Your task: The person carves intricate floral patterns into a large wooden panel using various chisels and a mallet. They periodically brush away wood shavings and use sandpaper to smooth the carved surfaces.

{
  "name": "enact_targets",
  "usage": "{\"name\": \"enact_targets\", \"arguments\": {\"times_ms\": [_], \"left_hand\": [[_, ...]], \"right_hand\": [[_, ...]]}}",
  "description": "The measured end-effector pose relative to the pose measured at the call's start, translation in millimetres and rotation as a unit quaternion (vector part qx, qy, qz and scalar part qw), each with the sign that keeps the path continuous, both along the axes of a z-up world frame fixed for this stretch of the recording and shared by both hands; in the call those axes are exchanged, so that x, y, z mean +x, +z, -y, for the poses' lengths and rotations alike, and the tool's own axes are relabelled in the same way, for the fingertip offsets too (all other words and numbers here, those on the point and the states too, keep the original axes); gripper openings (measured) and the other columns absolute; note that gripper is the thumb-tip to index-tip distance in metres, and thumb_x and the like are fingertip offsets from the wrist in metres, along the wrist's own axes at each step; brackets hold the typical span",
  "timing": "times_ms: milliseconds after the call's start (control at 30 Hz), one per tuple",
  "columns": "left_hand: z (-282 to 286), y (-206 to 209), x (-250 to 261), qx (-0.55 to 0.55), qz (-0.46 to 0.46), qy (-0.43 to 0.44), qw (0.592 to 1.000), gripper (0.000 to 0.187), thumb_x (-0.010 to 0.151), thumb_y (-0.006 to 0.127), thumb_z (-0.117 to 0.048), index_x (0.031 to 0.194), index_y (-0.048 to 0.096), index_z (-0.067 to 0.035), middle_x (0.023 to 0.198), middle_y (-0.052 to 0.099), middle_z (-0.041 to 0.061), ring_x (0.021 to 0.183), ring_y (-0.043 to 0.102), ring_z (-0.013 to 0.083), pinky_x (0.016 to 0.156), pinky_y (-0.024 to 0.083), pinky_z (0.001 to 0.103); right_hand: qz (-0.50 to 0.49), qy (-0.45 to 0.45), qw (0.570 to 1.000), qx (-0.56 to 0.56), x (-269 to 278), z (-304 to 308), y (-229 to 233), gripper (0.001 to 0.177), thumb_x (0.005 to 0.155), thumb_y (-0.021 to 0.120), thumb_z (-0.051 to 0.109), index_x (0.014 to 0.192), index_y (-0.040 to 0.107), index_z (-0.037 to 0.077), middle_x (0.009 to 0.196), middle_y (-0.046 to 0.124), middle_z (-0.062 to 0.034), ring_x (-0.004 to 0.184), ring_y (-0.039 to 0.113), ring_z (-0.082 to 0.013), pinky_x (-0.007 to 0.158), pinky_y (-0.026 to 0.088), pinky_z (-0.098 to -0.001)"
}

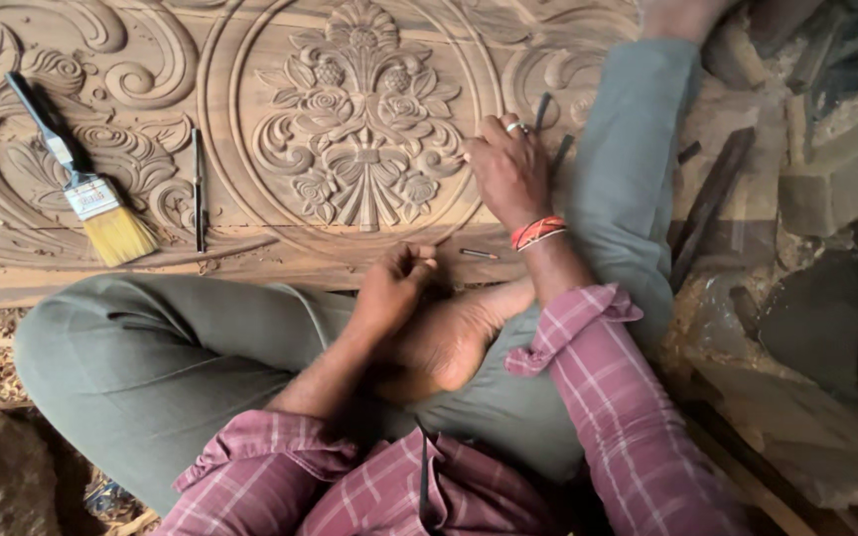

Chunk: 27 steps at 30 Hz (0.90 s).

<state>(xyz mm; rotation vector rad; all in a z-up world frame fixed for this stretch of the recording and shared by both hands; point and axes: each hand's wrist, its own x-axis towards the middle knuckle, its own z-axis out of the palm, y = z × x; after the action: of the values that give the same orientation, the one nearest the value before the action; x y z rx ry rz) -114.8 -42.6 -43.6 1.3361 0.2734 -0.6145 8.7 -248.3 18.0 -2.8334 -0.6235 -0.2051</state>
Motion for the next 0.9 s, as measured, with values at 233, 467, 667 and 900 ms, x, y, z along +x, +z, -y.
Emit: {"name": "enact_targets", "arguments": {"times_ms": [233, 467, 667, 900], "left_hand": [[-1, 11, -3, -0.018, -0.059, 0.013, 0.998, 0.021, 0.099, 0.063, -0.016, 0.113, 0.067, -0.001, 0.094, 0.073, 0.003, 0.082, 0.065, 0.0102, 0.075, 0.054, 0.027], [-3, 8, -6, -0.039, -0.047, -0.015, 0.998, 0.02, 0.1, 0.063, -0.015, 0.114, 0.067, 0.0, 0.093, 0.07, 0.001, 0.082, 0.062, 0.0095, 0.076, 0.053, 0.026], [5, 5, -2, -0.05, -0.076, -0.011, 0.996, 0.02, 0.101, 0.063, -0.015, 0.114, 0.066, -0.001, 0.091, 0.069, 0.0, 0.079, 0.06, 0.0091, 0.072, 0.05, 0.025], [11, 0, -2, -0.04, -0.062, -0.018, 0.997, 0.018, 0.101, 0.062, -0.013, 0.115, 0.065, -0.002, 0.091, 0.066, -0.002, 0.079, 0.057, 0.0068, 0.07, 0.048, 0.024]], "right_hand": [[0.011, 0.044, 0.998, -0.041, -1, -9, -19, 0.007, 0.086, 0.064, 0.01, 0.08, 0.066, 0.01, 0.098, 0.062, -0.007, 0.102, 0.059, -0.0309, 0.092, 0.047, -0.0469], [-0.005, 0.03, 1.0, 0.003, 6, -11, -30, 0.006, 0.093, 0.066, 0.013, 0.092, 0.072, 0.014, 0.096, 0.061, -0.0069, 0.102, 0.057, -0.0308, 0.102, 0.043, -0.0503], [0.007, 0.029, 0.999, 0.01, 1, -1, -25, 0.008, 0.094, 0.065, 0.015, 0.092, 0.073, 0.013, 0.095, 0.063, -0.0046, 0.103, 0.058, -0.027, 0.109, 0.039, -0.0512], [0.002, 0.034, 0.999, 0.019, 3, 5, -16, 0.011, 0.092, 0.065, 0.013, 0.095, 0.076, 0.014, 0.095, 0.062, -0.0061, 0.103, 0.058, -0.0284, 0.113, 0.036, -0.0497]]}}
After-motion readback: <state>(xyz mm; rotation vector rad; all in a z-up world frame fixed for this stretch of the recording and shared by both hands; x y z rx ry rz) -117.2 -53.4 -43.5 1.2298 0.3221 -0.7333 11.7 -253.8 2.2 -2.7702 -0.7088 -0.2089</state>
